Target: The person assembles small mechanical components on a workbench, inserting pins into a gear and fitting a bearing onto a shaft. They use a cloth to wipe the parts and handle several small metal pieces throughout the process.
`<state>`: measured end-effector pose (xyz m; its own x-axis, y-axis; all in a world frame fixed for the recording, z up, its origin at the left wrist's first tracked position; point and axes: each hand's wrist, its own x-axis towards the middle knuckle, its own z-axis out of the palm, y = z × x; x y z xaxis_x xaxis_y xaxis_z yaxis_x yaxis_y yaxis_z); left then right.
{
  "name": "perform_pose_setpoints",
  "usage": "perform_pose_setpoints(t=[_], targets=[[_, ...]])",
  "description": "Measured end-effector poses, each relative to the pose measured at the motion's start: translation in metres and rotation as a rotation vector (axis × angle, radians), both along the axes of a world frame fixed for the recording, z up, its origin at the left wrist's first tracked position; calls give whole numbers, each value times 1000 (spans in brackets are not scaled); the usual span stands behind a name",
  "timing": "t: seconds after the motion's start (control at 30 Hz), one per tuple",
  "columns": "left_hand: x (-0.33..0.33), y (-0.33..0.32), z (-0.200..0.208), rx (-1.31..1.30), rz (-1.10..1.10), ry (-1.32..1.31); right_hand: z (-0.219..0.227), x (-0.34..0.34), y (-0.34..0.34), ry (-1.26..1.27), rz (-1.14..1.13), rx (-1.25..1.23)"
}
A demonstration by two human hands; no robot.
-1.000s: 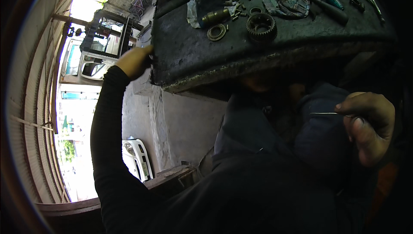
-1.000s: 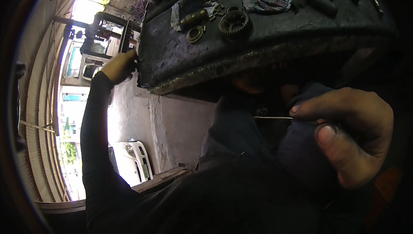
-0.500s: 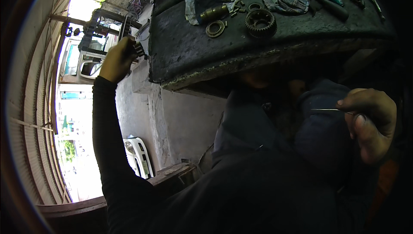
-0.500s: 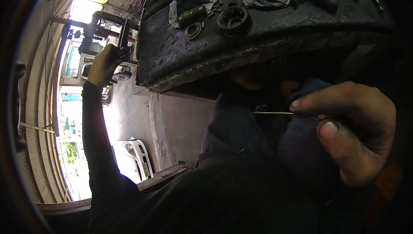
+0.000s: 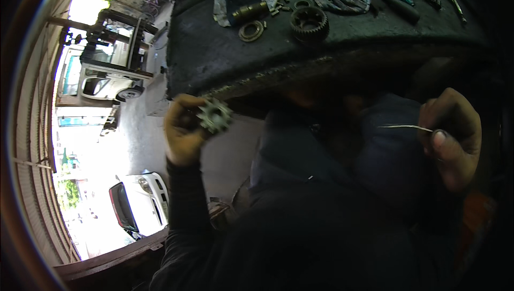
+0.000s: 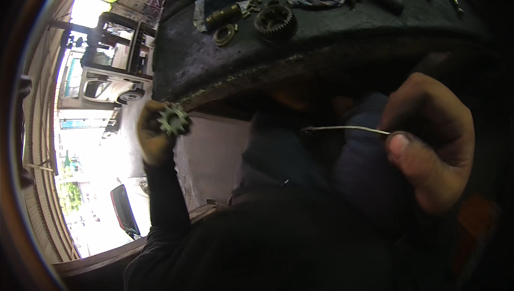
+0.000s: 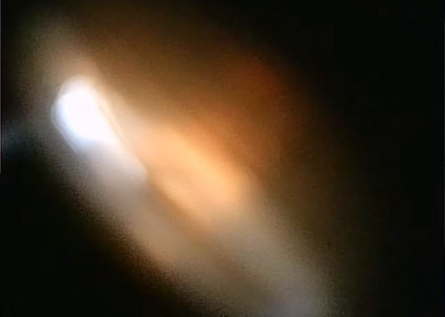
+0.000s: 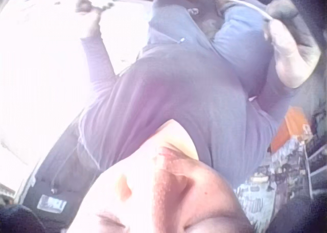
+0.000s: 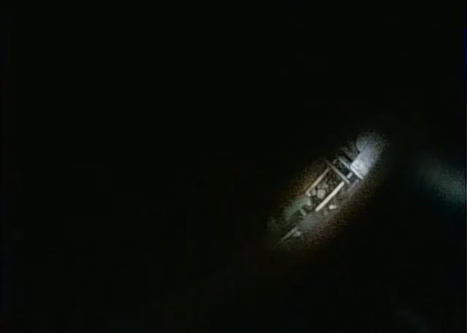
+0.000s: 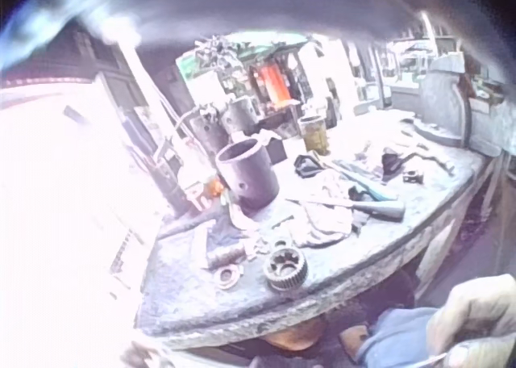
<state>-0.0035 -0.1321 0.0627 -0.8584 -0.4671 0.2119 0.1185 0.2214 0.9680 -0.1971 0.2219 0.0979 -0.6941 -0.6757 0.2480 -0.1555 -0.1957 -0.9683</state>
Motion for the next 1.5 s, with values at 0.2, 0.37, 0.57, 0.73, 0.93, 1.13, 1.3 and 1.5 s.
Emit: perform_pose_setpoints(t=[0.2, 0.37, 0.57, 0.73, 0.93, 1.13, 1.3, 1.5], targets=[[-17, 87, -56, 321, -358, 67, 8, -12, -8, 518, 367, 142], [-26, 96, -45, 550, -629, 63, -4, 5, -21, 849, 262, -18], [-22, 101, -49, 893, -760, -110, -10, 9, -32, 992, 187, -97], [-21, 109, -64, 1053, -902, -144, -11, 17, -36, 920, 242, -79], [-19, 112, -59, 1225, -839, -259, -23, 25, -48, 943, 178, -154], [-20, 117, -87, 1245, -949, -120, -20, 31, -50, 1020, 88, -257], [-7, 113, -90, 1312, -876, -251, -25, 31, -60, 973, -3, -316], [0, 118, -94, 1544, -975, -272, -21, 34, -53, 916, -85, -240]])
